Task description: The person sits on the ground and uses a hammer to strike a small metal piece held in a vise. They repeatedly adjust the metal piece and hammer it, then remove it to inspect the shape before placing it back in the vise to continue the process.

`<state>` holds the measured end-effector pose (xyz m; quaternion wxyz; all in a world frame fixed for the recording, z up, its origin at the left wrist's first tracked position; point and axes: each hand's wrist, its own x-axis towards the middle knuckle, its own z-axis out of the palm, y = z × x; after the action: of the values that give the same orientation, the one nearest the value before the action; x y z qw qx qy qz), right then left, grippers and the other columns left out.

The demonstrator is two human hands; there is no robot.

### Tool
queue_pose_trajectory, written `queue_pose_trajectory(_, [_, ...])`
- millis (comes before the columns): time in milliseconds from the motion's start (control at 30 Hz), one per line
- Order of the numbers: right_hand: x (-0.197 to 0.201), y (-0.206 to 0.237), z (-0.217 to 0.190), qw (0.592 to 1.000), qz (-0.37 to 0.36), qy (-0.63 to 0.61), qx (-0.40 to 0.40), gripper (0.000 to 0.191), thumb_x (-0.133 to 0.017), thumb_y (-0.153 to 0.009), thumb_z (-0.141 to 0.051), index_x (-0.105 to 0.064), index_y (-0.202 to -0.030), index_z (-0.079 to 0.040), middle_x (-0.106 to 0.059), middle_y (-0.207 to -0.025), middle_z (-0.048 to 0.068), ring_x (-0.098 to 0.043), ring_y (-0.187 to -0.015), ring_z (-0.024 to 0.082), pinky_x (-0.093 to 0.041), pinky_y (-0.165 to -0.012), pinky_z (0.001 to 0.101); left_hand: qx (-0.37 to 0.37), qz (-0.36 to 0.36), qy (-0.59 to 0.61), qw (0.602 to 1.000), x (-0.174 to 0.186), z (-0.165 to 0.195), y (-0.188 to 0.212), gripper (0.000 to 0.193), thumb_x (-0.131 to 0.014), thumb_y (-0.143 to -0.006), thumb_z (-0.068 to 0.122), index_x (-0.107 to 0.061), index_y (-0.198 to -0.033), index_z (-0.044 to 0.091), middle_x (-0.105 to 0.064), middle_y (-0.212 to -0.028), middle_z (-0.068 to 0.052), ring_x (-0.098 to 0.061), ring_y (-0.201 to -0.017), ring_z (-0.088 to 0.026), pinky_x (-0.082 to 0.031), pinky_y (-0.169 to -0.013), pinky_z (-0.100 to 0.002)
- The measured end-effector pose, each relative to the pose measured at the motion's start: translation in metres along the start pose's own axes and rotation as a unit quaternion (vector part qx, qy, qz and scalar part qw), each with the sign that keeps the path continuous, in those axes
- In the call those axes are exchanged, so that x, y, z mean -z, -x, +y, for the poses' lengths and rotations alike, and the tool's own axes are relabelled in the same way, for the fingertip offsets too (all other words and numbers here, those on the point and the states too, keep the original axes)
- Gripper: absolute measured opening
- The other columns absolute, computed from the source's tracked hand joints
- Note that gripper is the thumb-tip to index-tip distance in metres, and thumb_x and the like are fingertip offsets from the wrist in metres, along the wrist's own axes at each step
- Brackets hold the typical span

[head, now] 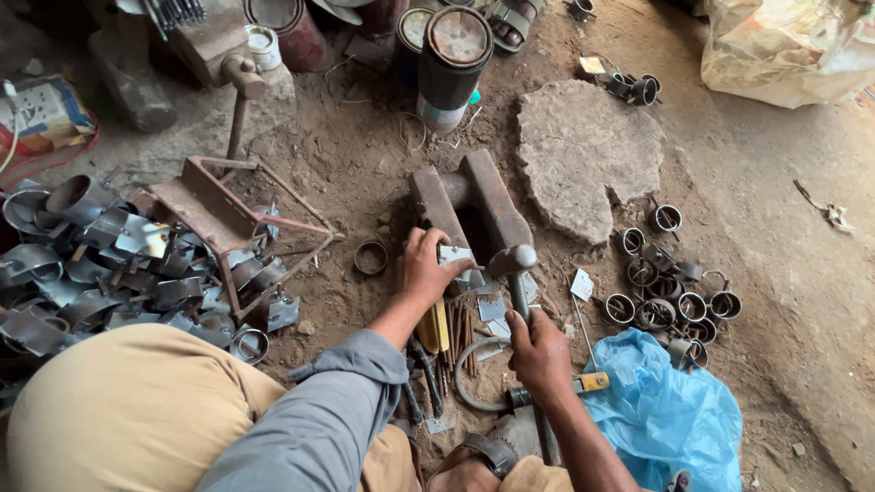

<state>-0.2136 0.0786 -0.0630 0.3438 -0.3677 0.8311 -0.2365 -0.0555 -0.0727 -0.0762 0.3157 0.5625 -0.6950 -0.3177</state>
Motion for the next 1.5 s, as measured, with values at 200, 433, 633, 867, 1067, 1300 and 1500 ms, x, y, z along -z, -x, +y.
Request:
queue_pose_trajectory(200, [-0.009, -0.009, 0.010, 0.994, 0.041, 0.092, 0.038, 0.041, -0.057, -0.100, -0.045, -0.064, -0.090, -0.006, -0.062, -0.063, 0.007, -0.055, -0.053, 0.018, -0.042, -0.052, 0.0392, 0.072, -0.073, 0.108, 0.989, 0.008, -0.014, 0.005, 0.039, -0.089, -0.074, 0.035, -0.076, -0.106, 0.017, -0.078, -0.108, -0.009, -0.075, -0.098, -0.023, -0.058, -0.086, -0.036])
queue_pose_trajectory(433, [-0.015, -0.012, 0.012, 0.996, 0.026, 0.082, 0.021, 0.043, -0.057, -0.100, -0.046, -0.065, -0.090, -0.005, -0.062, -0.064, 0.007, -0.055, -0.053, 0.018, -0.044, -0.051, 0.0411, 0.131, -0.077, 0.145, 0.978, 0.016, -0.020, 0.013, 0.039, -0.087, -0.072, 0.028, -0.081, -0.108, 0.017, -0.082, -0.101, -0.005, -0.078, -0.087, -0.017, -0.061, -0.080, -0.031])
queue_pose_trajectory(633, [-0.018, -0.016, 0.007, 0.992, 0.044, 0.101, 0.057, 0.043, -0.060, -0.098, -0.046, -0.069, -0.092, -0.004, -0.062, -0.061, 0.010, -0.057, -0.053, 0.021, -0.043, -0.052, 0.0415, 0.138, -0.043, 0.191, 0.971, 0.014, -0.030, 0.012, 0.033, -0.091, -0.074, 0.022, -0.082, -0.102, 0.007, -0.081, -0.095, -0.008, -0.076, -0.080, -0.014, -0.060, -0.075, -0.030])
queue_pose_trajectory(867, [-0.025, -0.021, 0.003, 0.994, 0.039, 0.090, 0.052, 0.044, -0.058, -0.098, -0.047, -0.069, -0.091, -0.005, -0.063, -0.061, 0.010, -0.057, -0.053, 0.022, -0.044, -0.052, 0.0448, 0.245, -0.126, 0.351, 0.895, 0.008, -0.038, 0.009, 0.025, -0.084, -0.082, 0.017, -0.076, -0.097, -0.002, -0.078, -0.083, -0.010, -0.070, -0.061, -0.014, -0.058, -0.053, -0.029])
queue_pose_trajectory(1067, [-0.015, -0.021, -0.010, 0.985, 0.056, 0.128, 0.101, 0.045, -0.055, -0.103, -0.046, -0.066, -0.086, -0.006, -0.060, -0.061, 0.007, -0.052, -0.051, 0.020, -0.039, -0.048, 0.0431, 0.230, -0.177, 0.227, 0.930, 0.014, -0.044, 0.004, 0.029, -0.082, -0.083, 0.029, -0.077, -0.094, 0.003, -0.078, -0.078, -0.010, -0.073, -0.060, -0.016, -0.059, -0.055, -0.030])
queue_pose_trajectory(1300, [-0.005, -0.023, -0.025, 0.955, 0.140, 0.030, 0.258, 0.040, -0.049, -0.106, -0.042, -0.059, -0.090, -0.007, -0.056, -0.055, 0.002, -0.056, -0.045, 0.013, -0.043, -0.042, 0.0370, 0.170, -0.232, 0.024, 0.957, 0.014, -0.053, -0.012, 0.043, -0.084, -0.076, 0.052, -0.081, -0.082, 0.009, -0.077, -0.075, -0.010, -0.075, -0.068, -0.019, -0.060, -0.072, -0.035])
queue_pose_trajectory(1500, [-0.025, -0.037, -0.028, 0.979, 0.046, 0.167, 0.111, 0.041, -0.052, -0.106, -0.043, -0.064, -0.094, -0.006, -0.061, -0.064, 0.008, -0.055, -0.049, 0.023, -0.043, -0.040, 0.0411, 0.189, -0.231, 0.033, 0.954, 0.011, -0.056, -0.013, 0.043, -0.083, -0.070, 0.056, -0.083, -0.080, 0.014, -0.080, -0.080, -0.006, -0.076, -0.071, -0.018, -0.060, -0.072, -0.034])
